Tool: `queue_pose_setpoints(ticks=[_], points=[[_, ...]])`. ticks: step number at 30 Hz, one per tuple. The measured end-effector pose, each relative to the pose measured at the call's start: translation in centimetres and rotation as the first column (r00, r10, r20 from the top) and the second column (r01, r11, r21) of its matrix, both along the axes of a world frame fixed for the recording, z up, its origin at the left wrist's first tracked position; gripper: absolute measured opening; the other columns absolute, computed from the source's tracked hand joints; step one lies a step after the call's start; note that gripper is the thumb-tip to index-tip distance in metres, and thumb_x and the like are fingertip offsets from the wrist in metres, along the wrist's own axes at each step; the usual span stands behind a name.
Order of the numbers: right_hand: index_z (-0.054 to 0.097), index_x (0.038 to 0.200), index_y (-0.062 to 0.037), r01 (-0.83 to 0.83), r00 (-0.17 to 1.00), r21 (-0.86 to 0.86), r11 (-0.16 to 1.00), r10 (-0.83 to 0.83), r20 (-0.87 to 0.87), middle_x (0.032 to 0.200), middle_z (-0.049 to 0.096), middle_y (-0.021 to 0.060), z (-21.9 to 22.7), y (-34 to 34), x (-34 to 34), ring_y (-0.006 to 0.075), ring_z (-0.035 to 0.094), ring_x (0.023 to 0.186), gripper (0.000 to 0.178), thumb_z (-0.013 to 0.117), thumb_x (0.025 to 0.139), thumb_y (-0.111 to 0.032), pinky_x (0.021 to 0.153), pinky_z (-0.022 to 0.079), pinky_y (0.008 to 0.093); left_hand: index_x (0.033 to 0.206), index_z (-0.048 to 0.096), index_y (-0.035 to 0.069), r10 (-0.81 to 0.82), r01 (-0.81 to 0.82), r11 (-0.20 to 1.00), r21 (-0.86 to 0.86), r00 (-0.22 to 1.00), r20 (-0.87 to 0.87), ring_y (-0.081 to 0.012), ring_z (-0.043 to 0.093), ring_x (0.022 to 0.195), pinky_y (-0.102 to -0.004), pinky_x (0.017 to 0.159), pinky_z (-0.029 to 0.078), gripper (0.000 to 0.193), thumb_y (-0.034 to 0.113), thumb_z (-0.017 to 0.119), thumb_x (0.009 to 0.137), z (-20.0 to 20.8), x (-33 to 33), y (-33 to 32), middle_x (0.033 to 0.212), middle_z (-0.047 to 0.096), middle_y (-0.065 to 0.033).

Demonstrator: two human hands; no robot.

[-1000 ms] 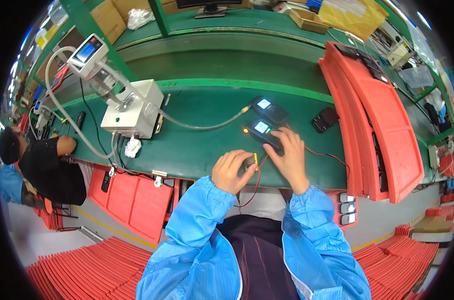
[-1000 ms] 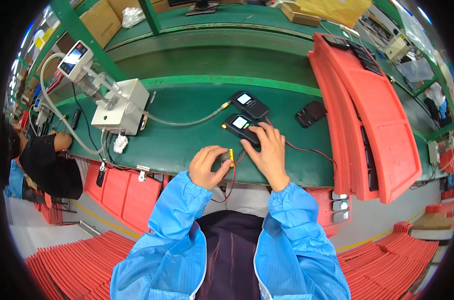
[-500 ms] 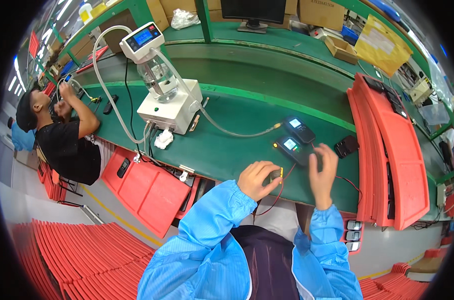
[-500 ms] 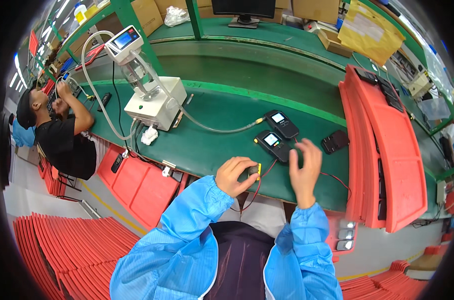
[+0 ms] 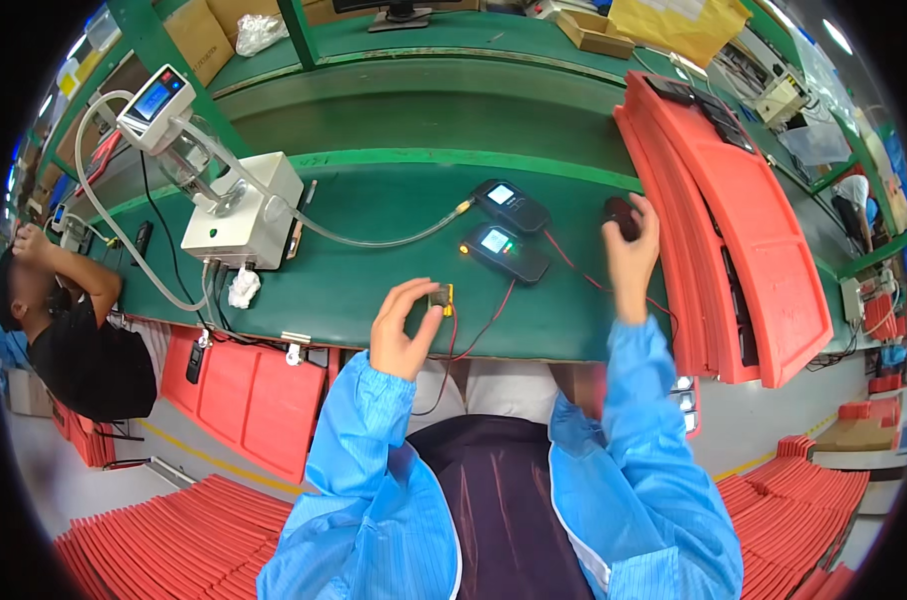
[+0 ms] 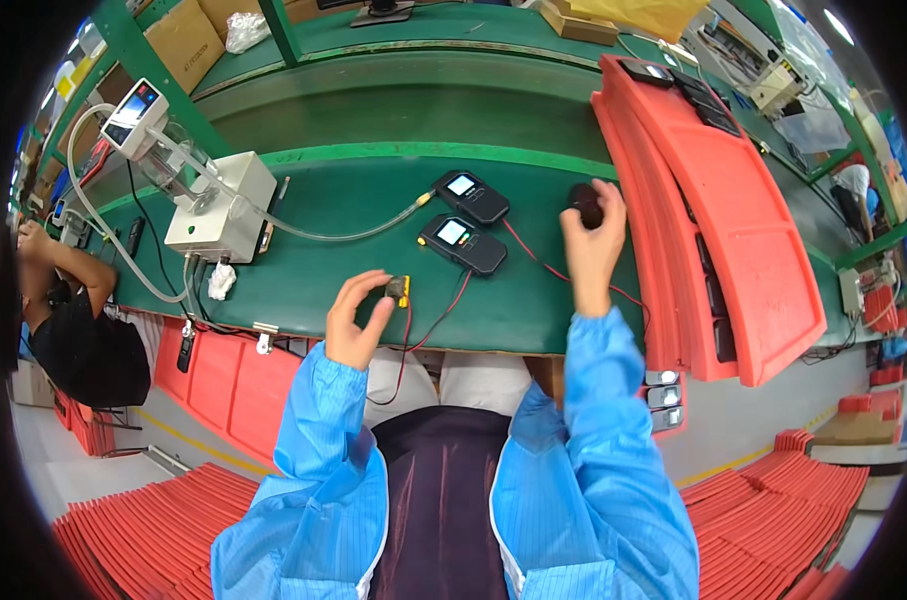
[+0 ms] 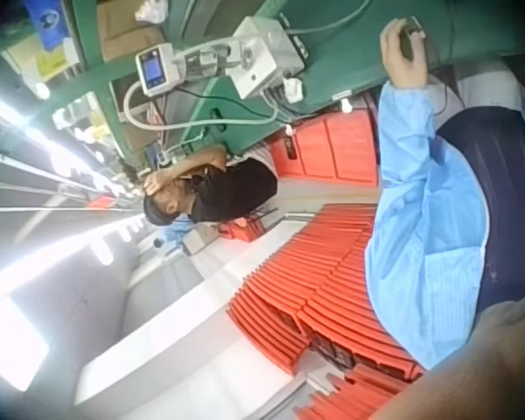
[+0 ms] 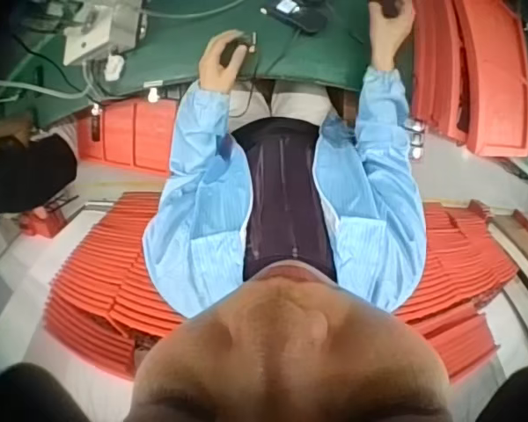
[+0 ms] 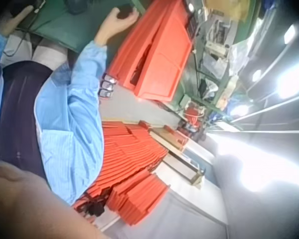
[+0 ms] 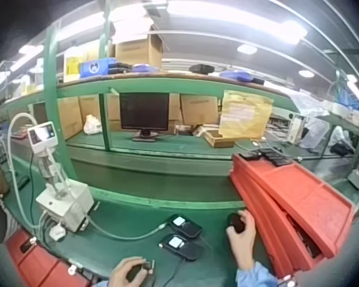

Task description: The worker is connecting wires to small electronic components and placing them into organized trays at a testing station.

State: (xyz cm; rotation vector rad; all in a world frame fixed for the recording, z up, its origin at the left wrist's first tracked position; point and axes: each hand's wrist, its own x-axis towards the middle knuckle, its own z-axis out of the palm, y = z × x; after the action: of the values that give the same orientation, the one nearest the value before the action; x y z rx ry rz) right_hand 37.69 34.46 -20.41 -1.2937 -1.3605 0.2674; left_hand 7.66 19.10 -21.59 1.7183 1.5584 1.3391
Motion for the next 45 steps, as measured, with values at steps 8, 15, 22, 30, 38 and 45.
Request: queue_pose_setpoints(ticks=[8, 15, 22, 30, 38, 45], points=[[0.061, 0.117, -0.0010, -0.775, 0.629, 0.148, 0.615, 0.773, 0.080, 0.133, 0.055, 0.0201, 3.8, -14.4, -13.2, 0.0383, 0.050, 0.127, 0.042, 0.067, 0.076, -0.005, 0.108, 0.039, 0.0478, 0.132, 0.051, 0.003, -0.003, 0.055, 0.998, -0.028, 0.493, 0.870, -0.0306, 0.057, 0.116, -0.0422, 0.101, 0.045, 0.060, 0.052, 0.034, 0.101, 2.5, 5.8, -2.4, 0.127, 0.059, -0.0147], [0.067, 0.109, -0.0038, -0.730, 0.646, -0.106, 0.675, 0.733, 0.213, 0.115, 0.066, 0.0101, 3.2, -11.7, -14.4, 0.0282, 0.059, 0.108, 0.034, 0.075, 0.078, -0.016, 0.087, 0.048, 0.0389, 0.134, 0.046, 0.007, 0.005, 0.121, 0.993, 0.001, -0.051, 0.999, -0.0299, 0.061, 0.105, -0.0437, 0.087, 0.052, 0.062, 0.058, 0.033, 0.100, 0.0, -0.3, -3.2, 0.121, 0.059, -0.0135], [0.067, 0.109, -0.0057, -0.610, 0.605, -0.189, 0.770, 0.606, 0.517, 0.107, 0.067, 0.0087, 0.4, -11.2, -14.5, 0.0276, 0.060, 0.098, 0.033, 0.074, 0.078, -0.013, 0.080, 0.049, 0.0383, 0.130, 0.048, 0.010, 0.016, 0.119, 0.993, -0.010, -0.052, 0.998, -0.0265, 0.064, 0.089, -0.0422, 0.068, 0.057, 0.054, 0.054, 0.036, 0.101, 0.6, -4.6, -5.4, 0.109, 0.060, -0.0108], [0.066, 0.107, -0.0077, -0.965, 0.223, -0.078, 0.250, 0.942, 0.251, 0.121, 0.062, 0.0104, 3.0, -18.8, -12.8, 0.0305, 0.053, 0.118, 0.030, 0.075, 0.080, -0.017, 0.102, 0.043, 0.0461, 0.132, 0.048, 0.012, 0.182, 0.505, 0.854, -0.122, -0.071, 0.981, -0.0258, 0.061, 0.103, -0.0419, 0.089, 0.054, 0.052, 0.053, 0.039, 0.101, 2.2, -1.9, -7.5, 0.115, 0.060, -0.0099], [0.060, 0.113, -0.0088, -0.961, 0.097, -0.192, 0.201, 0.890, 0.445, 0.139, 0.050, 0.0121, 3.2, -20.9, -8.6, 0.0339, 0.042, 0.134, 0.038, 0.071, 0.083, -0.029, 0.105, 0.043, 0.0448, 0.148, 0.036, 0.015, 0.172, 0.566, 0.751, -0.340, 0.329, 0.928, -0.0228, 0.050, 0.129, -0.0377, 0.107, 0.042, 0.057, 0.050, 0.036, 0.103, -0.4, 4.1, -11.8, 0.146, 0.044, -0.0097], [0.060, 0.112, -0.0074, -0.942, 0.028, -0.294, 0.165, 0.908, 0.419, 0.140, 0.050, 0.0134, 2.9, -19.6, -6.8, 0.0307, 0.045, 0.132, 0.037, 0.070, 0.085, -0.029, 0.103, 0.046, 0.0414, 0.144, 0.041, 0.015, 0.481, 0.766, 0.135, -0.628, 0.503, 0.718, -0.0225, 0.054, 0.123, -0.0382, 0.103, 0.046, 0.057, 0.052, 0.039, 0.101, 1.7, 4.3, -7.5, 0.141, 0.049, -0.0114]])
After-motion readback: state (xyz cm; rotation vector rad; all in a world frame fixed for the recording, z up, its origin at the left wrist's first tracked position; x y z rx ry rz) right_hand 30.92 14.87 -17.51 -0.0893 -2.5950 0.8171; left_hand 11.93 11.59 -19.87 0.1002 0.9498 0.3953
